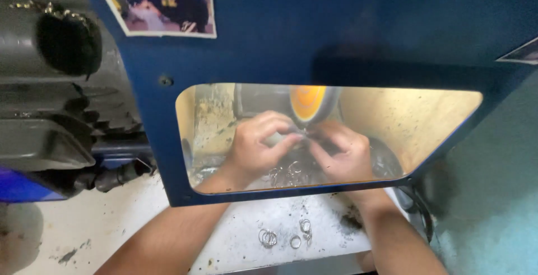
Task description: Polishing small metal rings using a bench-mounted rotating polishing wheel.
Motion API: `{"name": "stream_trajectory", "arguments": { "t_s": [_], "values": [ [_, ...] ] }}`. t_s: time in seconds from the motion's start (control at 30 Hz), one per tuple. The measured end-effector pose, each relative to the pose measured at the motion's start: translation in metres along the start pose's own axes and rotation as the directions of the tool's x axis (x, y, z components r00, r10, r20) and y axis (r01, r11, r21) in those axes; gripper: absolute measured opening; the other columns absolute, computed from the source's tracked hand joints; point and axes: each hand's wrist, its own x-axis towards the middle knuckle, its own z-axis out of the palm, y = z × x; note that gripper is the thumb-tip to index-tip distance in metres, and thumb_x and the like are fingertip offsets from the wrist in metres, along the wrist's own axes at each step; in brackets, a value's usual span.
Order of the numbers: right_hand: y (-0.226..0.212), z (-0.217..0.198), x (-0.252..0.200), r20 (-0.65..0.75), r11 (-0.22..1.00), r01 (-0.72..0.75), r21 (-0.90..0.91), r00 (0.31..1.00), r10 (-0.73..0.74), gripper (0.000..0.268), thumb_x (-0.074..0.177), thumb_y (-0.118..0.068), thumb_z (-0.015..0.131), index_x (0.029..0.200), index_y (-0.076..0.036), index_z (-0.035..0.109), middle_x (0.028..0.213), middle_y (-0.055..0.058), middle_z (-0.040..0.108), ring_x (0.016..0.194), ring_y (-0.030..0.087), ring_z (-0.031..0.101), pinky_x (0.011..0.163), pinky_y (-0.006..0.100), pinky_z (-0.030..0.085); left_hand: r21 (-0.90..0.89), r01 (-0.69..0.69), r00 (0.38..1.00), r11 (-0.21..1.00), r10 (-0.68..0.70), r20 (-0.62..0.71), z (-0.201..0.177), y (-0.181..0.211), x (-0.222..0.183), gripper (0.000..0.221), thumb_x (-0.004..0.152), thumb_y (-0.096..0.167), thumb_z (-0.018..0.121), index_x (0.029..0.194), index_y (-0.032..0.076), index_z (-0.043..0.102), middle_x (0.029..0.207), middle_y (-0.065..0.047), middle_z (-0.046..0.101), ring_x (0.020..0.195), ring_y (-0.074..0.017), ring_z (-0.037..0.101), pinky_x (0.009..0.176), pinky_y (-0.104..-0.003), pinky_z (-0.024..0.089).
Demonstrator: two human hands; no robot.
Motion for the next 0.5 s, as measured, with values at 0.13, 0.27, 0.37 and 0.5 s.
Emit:
{"name": "stream_trajectory", "arguments": {
  "t_s": [0.13,0.27,0.37,0.5],
  "values": [
    [-0.034,-0.023,0.019,0.367,0.992,0.034,0.119,0.927,-0.075,0.011,0.079,-0.001,0.076,0.090,-0.004,0.075,0.085,0.017,0.078,0.080,0.041,0.075,0.071,0.048,0.060,0.035,0.020,0.999,0.999,-0.019,-0.032,-0.014,-0.019,0.003,0.017,0.093,0.019,0.074,0.079,0.010,0.070,0.078,-0.004,0.074,0.067,-0.0255,0.071,0.063,-0.034,0.057],
    [-0.037,-0.029,0.023,0.631,0.998,-0.059,0.033,0.775,0.026,0.015,0.086,-0.006,0.067,0.097,-0.005,0.076,0.091,0.022,0.077,0.087,0.045,0.072,0.076,0.055,0.059,0.032,0.128,0.992,0.991,-0.128,-0.002,-0.020,-0.024,0.006,0.022,0.098,0.019,0.068,0.077,0.014,0.071,0.073,0.002,0.073,0.064,-0.0182,0.069,0.063,-0.028,0.056],
    [-0.027,-0.027,0.018,0.689,1.000,-0.005,0.001,0.725,0.003,0.016,0.089,-0.010,0.065,0.100,-0.007,0.076,0.097,0.021,0.074,0.094,0.046,0.070,0.080,0.055,0.058,0.037,0.133,0.991,0.990,-0.134,0.025,-0.020,-0.021,0.007,0.023,0.099,0.019,0.067,0.077,0.013,0.071,0.071,0.000,0.072,0.064,-0.0188,0.069,0.063,-0.029,0.056],
    [-0.024,-0.026,0.015,0.636,1.000,-0.011,0.017,0.772,-0.002,0.021,0.090,-0.005,0.061,0.104,-0.004,0.075,0.101,0.022,0.074,0.098,0.044,0.071,0.084,0.054,0.057,0.038,0.136,0.989,0.990,-0.137,0.048,-0.021,-0.021,0.005,0.025,0.101,0.020,0.065,0.077,0.014,0.071,0.072,-0.001,0.072,0.065,-0.0198,0.069,0.063,-0.030,0.055]
  ]
}}
